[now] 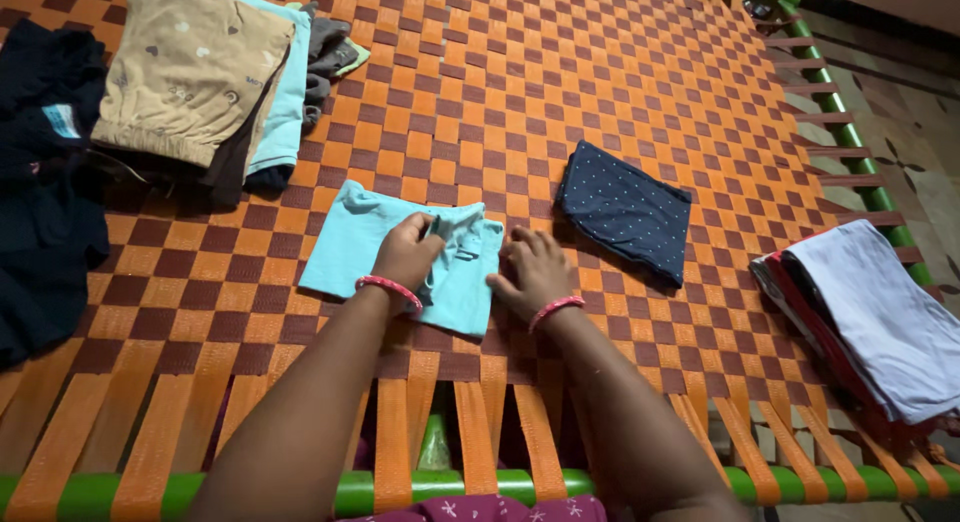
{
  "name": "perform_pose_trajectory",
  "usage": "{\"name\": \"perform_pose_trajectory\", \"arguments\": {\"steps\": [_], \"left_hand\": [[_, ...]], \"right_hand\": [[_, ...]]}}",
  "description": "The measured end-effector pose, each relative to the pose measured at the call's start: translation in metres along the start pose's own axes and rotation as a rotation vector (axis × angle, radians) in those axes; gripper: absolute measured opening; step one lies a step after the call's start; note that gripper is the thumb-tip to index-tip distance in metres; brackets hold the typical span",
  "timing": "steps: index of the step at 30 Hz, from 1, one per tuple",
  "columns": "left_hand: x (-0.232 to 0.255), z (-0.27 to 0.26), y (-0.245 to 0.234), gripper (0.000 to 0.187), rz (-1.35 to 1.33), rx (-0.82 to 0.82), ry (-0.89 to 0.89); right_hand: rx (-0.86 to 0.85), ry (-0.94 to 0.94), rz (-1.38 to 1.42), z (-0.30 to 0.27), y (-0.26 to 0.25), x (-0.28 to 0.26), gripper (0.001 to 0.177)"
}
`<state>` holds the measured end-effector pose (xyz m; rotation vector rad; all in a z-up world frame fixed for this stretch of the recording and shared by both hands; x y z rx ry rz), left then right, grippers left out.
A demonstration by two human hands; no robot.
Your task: The person folds several pieces of clothing on a woven cot. They smooth and fold a light blue shirt, a dark blue polka-dotted garment, a light blue top, and a beige patterned top, stacking them neatly on the cot.
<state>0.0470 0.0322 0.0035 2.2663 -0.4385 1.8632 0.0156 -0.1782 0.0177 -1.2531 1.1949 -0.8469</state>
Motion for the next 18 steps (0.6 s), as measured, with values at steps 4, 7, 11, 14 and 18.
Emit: {"name": "perform_pose_trajectory", "arguments": {"steps": [4,7,11,14,18], "left_hand": [[-0.006,0.012,0.002,0.022,-0.283,-0.088,0.140],[-0.006,0.014,0.006,0.024,-0.507,-0.156,0.144],[0.012,0.001,-0.004,0.027,-0.709,-0.233,0.140],[0.059,-0.024,-0.031,0.023,-0.160,-0.185,0.532],[0.061,-0.022,-0.052,0.031,-1.029,-0.245,0.357]], "right_hand": [[-0.074,0.100,0.103,0.002,0.011,-0.014,0.056],[0.000,0.049,0.125,0.005,0.011,-0.014,0.044],[0.075,0.021,0.644,0.005,0.018,0.013,0.030],[0.136,-0.050,0.994,0.001,0.005,0.041,0.024],[0.150,-0.128,1.234,-0.017,-0.044,0.083,0.026]]}}
Point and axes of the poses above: each hand's wrist, its own z-axis towards the middle knuckle, its own y-axis out of the palm, x = y × z, the point moved 7 cm from there along z, towards the middle knuckle, and after that the axes turned 11 degrees about -x, right-handed, at the moved point
